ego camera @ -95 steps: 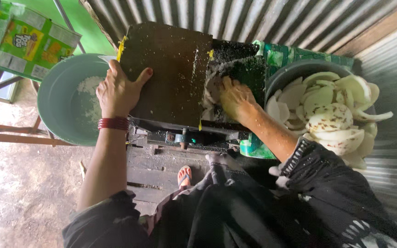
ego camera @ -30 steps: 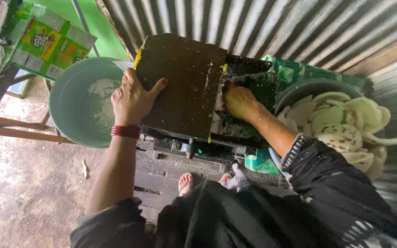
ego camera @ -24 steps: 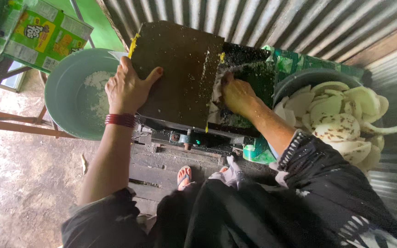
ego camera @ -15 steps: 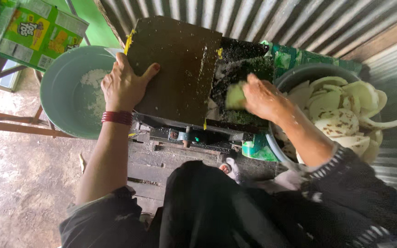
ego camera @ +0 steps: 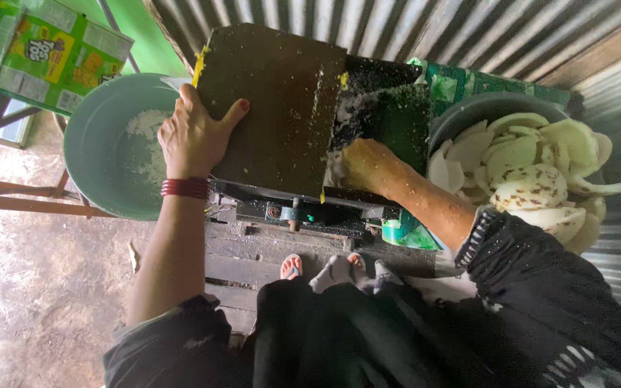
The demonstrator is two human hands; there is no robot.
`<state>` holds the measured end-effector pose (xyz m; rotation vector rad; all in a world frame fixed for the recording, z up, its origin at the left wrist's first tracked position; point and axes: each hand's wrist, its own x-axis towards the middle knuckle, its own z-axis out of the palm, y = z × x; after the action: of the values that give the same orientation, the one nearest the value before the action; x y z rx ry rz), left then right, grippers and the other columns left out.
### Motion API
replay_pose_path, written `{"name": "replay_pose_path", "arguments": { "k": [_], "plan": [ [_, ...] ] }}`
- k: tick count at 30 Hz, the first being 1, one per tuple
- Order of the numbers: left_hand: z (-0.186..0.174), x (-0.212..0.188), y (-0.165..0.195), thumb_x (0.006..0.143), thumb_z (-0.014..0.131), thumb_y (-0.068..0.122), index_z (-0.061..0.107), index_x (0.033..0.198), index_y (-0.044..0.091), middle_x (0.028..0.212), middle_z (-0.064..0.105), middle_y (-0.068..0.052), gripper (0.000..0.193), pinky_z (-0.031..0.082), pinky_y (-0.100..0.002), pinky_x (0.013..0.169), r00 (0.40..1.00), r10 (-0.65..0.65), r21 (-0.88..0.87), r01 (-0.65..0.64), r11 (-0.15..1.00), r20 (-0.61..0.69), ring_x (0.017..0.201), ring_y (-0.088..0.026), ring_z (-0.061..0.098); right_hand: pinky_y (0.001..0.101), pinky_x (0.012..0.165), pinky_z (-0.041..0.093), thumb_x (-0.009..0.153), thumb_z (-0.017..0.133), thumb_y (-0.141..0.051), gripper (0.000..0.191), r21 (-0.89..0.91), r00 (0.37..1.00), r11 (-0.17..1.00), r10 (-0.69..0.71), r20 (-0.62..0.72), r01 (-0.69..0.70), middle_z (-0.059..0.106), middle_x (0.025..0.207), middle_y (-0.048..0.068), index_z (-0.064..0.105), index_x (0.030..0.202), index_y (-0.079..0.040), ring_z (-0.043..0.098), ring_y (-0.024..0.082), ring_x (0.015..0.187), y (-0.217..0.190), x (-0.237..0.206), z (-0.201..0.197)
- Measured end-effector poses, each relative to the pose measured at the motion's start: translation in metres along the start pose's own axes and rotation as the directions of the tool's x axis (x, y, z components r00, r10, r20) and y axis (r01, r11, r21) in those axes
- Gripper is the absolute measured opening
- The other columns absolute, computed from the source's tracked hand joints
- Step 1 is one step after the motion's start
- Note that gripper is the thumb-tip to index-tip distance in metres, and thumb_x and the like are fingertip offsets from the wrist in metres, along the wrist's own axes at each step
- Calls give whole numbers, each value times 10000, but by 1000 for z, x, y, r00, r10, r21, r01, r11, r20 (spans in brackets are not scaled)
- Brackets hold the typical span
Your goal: The person holds a manual grating machine steady with one hand while pressing coconut halves against the grating surface with the other, grating the coconut flesh. Grated coconut collects on the machine and in a basin, and a bucket of ungrated coconut halves sits beside the machine.
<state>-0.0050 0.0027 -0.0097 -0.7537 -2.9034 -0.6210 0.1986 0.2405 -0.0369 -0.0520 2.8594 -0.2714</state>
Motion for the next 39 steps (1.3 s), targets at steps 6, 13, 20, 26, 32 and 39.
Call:
{"name": "replay_pose_path", "arguments": {
  "k": [6, 13, 20, 26, 32, 39],
  "plan": [
    [0, 2, -3, 895, 653, 812, 460, 1182, -39, 1012, 684, -306, 919, 508, -576, 816, 1000, 2, 8, -2, 1000, 30, 914, -491, 678, 491, 749, 604, 921, 612, -244, 291, -3, 996, 997, 71, -59, -71, 710, 800, 226, 718, 788, -8, 720, 406, 817, 9, -1, 7],
    [3, 0, -5, 909, 650, 828, 453, 1200, -53, 996, 688, -307, 948, 516, -570, 800, 999, 25, 41, -24, 999, -21, 908, -506, 674, 445, 789, 611, 833, 690, -128, 176, 89, 985, 986, 152, -83, -145, 658, 1045, 263, 700, 873, 43, 725, 369, 861, 45, -9, 34],
    [4, -2, -2, 897, 673, 809, 467, 1177, -23, 1005, 695, -295, 902, 514, -571, 793, 999, 8, 27, -7, 1000, -40, 900, -503, 676, 508, 844, 574, 755, 747, -208, 242, 104, 988, 989, 120, -96, -110, 648, 1081, 284, 751, 869, 6, 691, 445, 936, 38, 6, 38],
    [5, -1, -2, 893, 681, 801, 467, 1183, -25, 988, 693, -292, 901, 517, -571, 788, 999, 19, 30, -18, 999, -49, 888, -501, 677, 516, 827, 575, 773, 752, -239, 340, 122, 983, 982, 153, -96, -141, 659, 1071, 299, 721, 970, 36, 690, 455, 936, 31, 18, 36],
    [4, 0, -4, 908, 670, 802, 462, 1212, -42, 1001, 690, -302, 921, 518, -573, 794, 999, 30, 25, -30, 999, -35, 909, -505, 673, 503, 770, 590, 732, 743, -165, 277, 95, 984, 993, 82, -157, -67, 650, 1074, 328, 721, 906, 49, 701, 459, 872, 43, 21, 41],
    [4, -2, -4, 904, 685, 794, 463, 1212, -49, 1003, 691, -294, 925, 515, -571, 791, 999, 26, 26, -25, 999, -37, 902, -500, 673, 524, 709, 582, 774, 667, -73, 110, 47, 969, 997, 78, -233, -69, 696, 829, 271, 721, 735, 13, 702, 457, 818, 60, 14, 48]
  ]
}}
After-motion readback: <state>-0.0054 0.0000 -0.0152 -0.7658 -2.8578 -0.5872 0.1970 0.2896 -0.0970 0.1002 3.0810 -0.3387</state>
